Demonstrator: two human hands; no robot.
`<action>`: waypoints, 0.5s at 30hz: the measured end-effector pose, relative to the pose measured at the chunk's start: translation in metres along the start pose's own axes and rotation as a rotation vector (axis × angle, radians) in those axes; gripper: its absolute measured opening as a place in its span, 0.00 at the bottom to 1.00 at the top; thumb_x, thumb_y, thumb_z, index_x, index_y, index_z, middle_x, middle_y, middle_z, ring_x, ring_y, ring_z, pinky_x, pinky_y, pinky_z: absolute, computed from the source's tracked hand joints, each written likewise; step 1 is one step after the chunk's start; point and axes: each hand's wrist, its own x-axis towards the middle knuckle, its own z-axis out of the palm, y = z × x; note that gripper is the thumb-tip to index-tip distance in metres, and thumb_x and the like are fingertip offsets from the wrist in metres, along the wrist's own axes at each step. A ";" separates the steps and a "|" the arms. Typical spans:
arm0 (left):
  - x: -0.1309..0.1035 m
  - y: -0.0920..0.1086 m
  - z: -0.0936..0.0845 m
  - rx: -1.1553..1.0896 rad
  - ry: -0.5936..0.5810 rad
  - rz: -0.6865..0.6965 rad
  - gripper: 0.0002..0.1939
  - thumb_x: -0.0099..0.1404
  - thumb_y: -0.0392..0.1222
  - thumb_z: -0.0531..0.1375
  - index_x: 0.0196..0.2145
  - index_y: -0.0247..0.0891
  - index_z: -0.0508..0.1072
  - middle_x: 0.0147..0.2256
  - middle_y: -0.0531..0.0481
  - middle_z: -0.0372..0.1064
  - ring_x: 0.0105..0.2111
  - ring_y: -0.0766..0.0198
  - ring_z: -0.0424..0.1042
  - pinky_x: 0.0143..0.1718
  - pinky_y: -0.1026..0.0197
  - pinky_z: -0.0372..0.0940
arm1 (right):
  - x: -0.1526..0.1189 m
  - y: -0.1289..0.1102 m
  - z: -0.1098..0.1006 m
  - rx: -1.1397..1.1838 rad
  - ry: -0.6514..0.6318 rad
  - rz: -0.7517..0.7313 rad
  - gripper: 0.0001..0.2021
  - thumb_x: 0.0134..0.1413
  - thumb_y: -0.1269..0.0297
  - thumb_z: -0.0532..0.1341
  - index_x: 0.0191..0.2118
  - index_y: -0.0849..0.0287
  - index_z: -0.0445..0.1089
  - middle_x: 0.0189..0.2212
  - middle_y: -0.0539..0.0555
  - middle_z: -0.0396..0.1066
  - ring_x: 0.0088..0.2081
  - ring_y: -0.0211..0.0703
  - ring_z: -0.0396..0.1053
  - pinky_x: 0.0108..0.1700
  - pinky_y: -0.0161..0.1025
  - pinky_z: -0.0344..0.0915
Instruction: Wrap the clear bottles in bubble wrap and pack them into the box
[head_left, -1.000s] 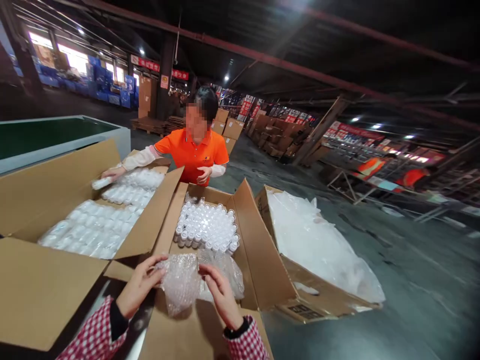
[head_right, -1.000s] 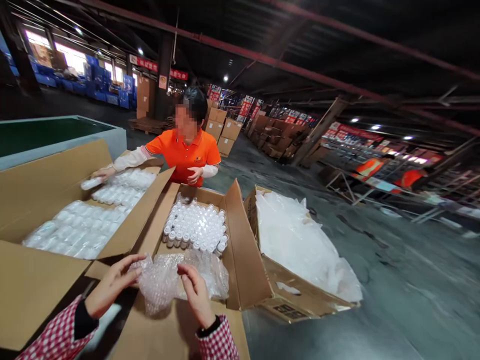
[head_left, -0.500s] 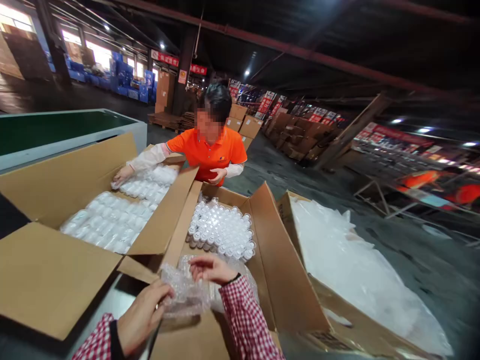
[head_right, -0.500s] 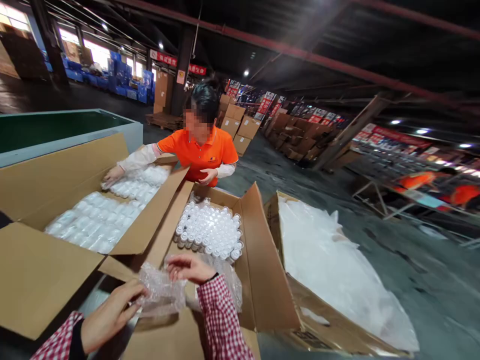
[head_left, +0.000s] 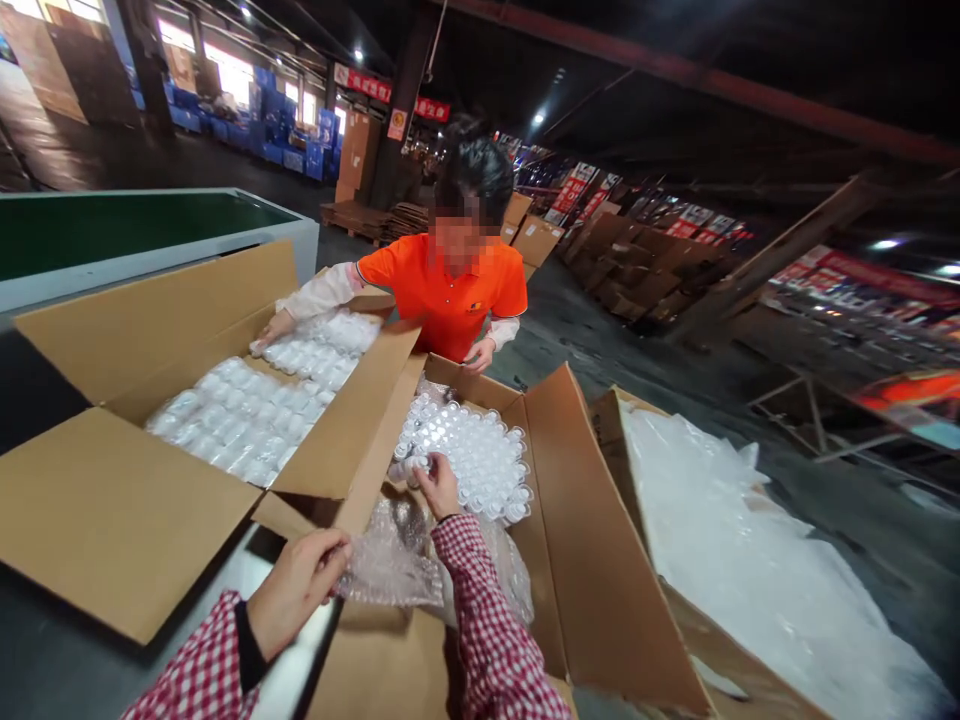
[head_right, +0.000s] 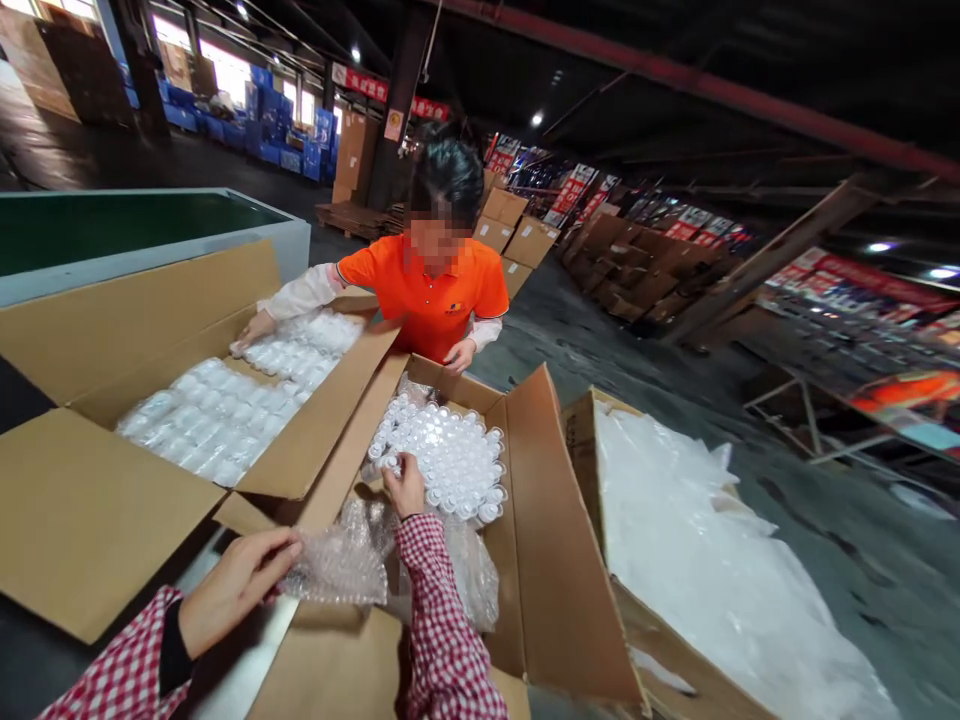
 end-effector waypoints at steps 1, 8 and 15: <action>0.001 0.002 0.001 0.049 0.020 0.023 0.19 0.65 0.53 0.45 0.29 0.39 0.67 0.24 0.52 0.64 0.23 0.62 0.69 0.25 0.64 0.62 | -0.009 -0.008 -0.015 0.047 0.033 -0.008 0.16 0.49 0.61 0.59 0.45 0.62 0.62 0.40 0.58 0.68 0.41 0.47 0.67 0.45 0.45 0.65; 0.005 0.011 0.009 0.129 0.052 0.068 0.19 0.67 0.51 0.43 0.28 0.39 0.65 0.19 0.56 0.63 0.17 0.66 0.68 0.20 0.67 0.58 | -0.103 -0.093 -0.104 0.421 -0.040 -0.437 0.19 0.52 0.65 0.62 0.50 0.54 0.62 0.44 0.57 0.70 0.44 0.46 0.70 0.44 0.42 0.68; -0.008 0.022 0.014 -0.030 0.111 0.108 0.18 0.65 0.53 0.46 0.29 0.39 0.67 0.20 0.56 0.62 0.16 0.67 0.68 0.17 0.69 0.61 | -0.133 -0.112 -0.080 -0.169 -0.389 -0.735 0.20 0.57 0.69 0.55 0.56 0.59 0.56 0.48 0.62 0.68 0.50 0.47 0.66 0.51 0.45 0.65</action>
